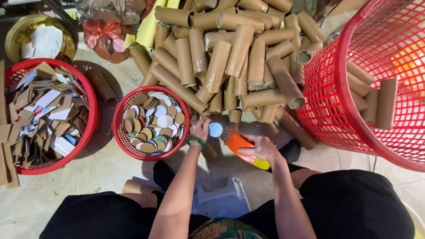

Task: The recorder is assembling cardboard tubes by taping a base onto them and filling them with circular cardboard pieces.

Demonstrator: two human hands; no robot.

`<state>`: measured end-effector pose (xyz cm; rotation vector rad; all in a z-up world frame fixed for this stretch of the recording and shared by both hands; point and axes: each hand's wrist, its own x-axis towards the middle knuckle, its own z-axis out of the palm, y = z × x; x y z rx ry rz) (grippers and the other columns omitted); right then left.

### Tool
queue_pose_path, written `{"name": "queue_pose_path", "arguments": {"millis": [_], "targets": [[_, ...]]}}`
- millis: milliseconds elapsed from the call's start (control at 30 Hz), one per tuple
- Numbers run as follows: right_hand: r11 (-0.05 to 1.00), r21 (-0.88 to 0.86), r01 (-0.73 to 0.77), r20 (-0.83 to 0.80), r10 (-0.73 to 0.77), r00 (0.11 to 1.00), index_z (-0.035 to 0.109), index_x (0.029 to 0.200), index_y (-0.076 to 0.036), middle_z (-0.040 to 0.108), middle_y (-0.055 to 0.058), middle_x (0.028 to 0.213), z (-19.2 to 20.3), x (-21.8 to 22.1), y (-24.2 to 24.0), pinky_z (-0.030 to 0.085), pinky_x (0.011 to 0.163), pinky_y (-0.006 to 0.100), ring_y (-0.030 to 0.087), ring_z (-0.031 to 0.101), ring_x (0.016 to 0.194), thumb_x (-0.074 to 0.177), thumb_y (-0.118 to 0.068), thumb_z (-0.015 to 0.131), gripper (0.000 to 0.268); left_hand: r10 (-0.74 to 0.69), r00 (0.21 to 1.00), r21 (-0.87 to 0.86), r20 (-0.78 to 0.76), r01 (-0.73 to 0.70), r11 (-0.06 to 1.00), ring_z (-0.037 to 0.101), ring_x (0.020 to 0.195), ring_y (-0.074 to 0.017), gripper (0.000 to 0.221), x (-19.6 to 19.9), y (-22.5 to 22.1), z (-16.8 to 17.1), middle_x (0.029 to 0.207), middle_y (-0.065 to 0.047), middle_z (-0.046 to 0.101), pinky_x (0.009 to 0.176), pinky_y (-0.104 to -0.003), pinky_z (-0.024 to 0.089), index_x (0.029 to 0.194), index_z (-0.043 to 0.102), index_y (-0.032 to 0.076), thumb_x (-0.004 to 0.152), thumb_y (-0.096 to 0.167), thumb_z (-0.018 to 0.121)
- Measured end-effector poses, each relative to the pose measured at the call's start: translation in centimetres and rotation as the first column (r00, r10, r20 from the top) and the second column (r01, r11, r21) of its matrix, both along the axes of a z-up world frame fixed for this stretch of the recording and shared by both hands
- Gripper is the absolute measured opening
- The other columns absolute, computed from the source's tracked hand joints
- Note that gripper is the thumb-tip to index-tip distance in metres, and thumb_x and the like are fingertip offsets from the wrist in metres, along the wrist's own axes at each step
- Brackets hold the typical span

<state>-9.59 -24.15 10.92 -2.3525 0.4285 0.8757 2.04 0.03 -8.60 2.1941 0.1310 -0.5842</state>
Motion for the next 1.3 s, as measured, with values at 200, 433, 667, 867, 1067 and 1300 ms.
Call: {"name": "queue_pose_path", "arguments": {"millis": [200,433,667,867,1067,1300], "targets": [[0.970,0.237,0.047,0.135,-0.081,0.987,0.062,0.138,-0.021,0.076,0.012,0.123,-2.4,-0.7,-0.7,0.055,0.100,0.037,0.027,0.074,0.113,0.065,-0.061,0.077,0.085,0.030,0.882,-0.242,0.471,0.096,0.966,0.060,0.115,-0.0401,0.084,-4.5,-2.4,5.0,0.123,-0.024,0.062,0.099,-0.049,0.049,0.132,0.052,0.002,0.067,0.039,0.090],[0.994,0.095,0.045,0.083,-0.053,0.995,0.061,0.142,-0.025,0.076,0.019,0.117,2.5,0.5,2.4,0.056,0.100,0.039,0.031,0.074,0.111,0.068,-0.060,0.077,0.083,0.035,0.796,-0.129,0.604,0.055,0.990,0.059,0.118,-0.0423,0.073,-3.7,-3.7,3.0,0.126,-0.021,0.063,0.104,-0.051,0.048,0.134,0.050,0.006,0.078,0.031,0.089],[0.980,-0.195,-0.045,0.203,0.085,0.975,0.061,0.140,-0.027,0.071,0.020,0.115,0.5,-0.9,4.4,0.051,0.099,0.046,0.037,0.068,0.108,0.067,-0.058,0.083,0.082,-0.188,0.870,0.244,0.456,0.081,0.966,0.050,0.121,-0.0416,0.073,-3.2,-3.0,7.4,0.125,-0.021,0.052,0.106,-0.055,0.041,0.135,0.053,0.012,0.075,0.037,0.086],[0.867,-0.458,-0.198,0.165,0.301,0.939,0.050,0.147,-0.024,0.072,0.017,0.113,-1.1,-1.3,6.1,0.051,0.096,0.046,0.033,0.070,0.104,0.066,-0.063,0.082,0.096,-0.458,0.791,0.267,0.405,0.377,0.887,0.047,0.125,-0.0447,0.078,-0.7,-0.9,6.1,0.135,-0.021,0.048,0.107,-0.054,0.042,0.144,0.046,0.010,0.079,0.033,0.082],[0.995,0.017,0.101,0.235,-0.102,0.967,0.058,0.144,-0.018,0.071,0.019,0.123,0.9,-2.1,1.3,0.055,0.099,0.040,0.031,0.071,0.111,0.068,-0.056,0.084,0.089,-0.589,0.765,0.215,0.260,0.549,0.808,0.039,0.141,-0.0431,0.078,-0.4,-1.7,7.2,0.152,-0.018,0.039,0.116,-0.049,0.038,0.139,0.049,0.023,0.069,0.020,0.083],[0.949,0.291,0.121,0.301,-0.211,0.930,0.063,0.138,-0.007,0.075,0.010,0.123,4.9,-2.7,-2.8,0.055,0.096,0.032,0.018,0.072,0.108,0.070,-0.040,0.086,0.079,-0.402,0.650,0.003,0.645,0.524,0.851,0.037,0.139,-0.0455,0.085,1.6,-2.0,9.8,0.149,-0.032,0.041,0.114,-0.056,0.032,0.150,0.040,0.002,0.084,0.033,0.084]]}}
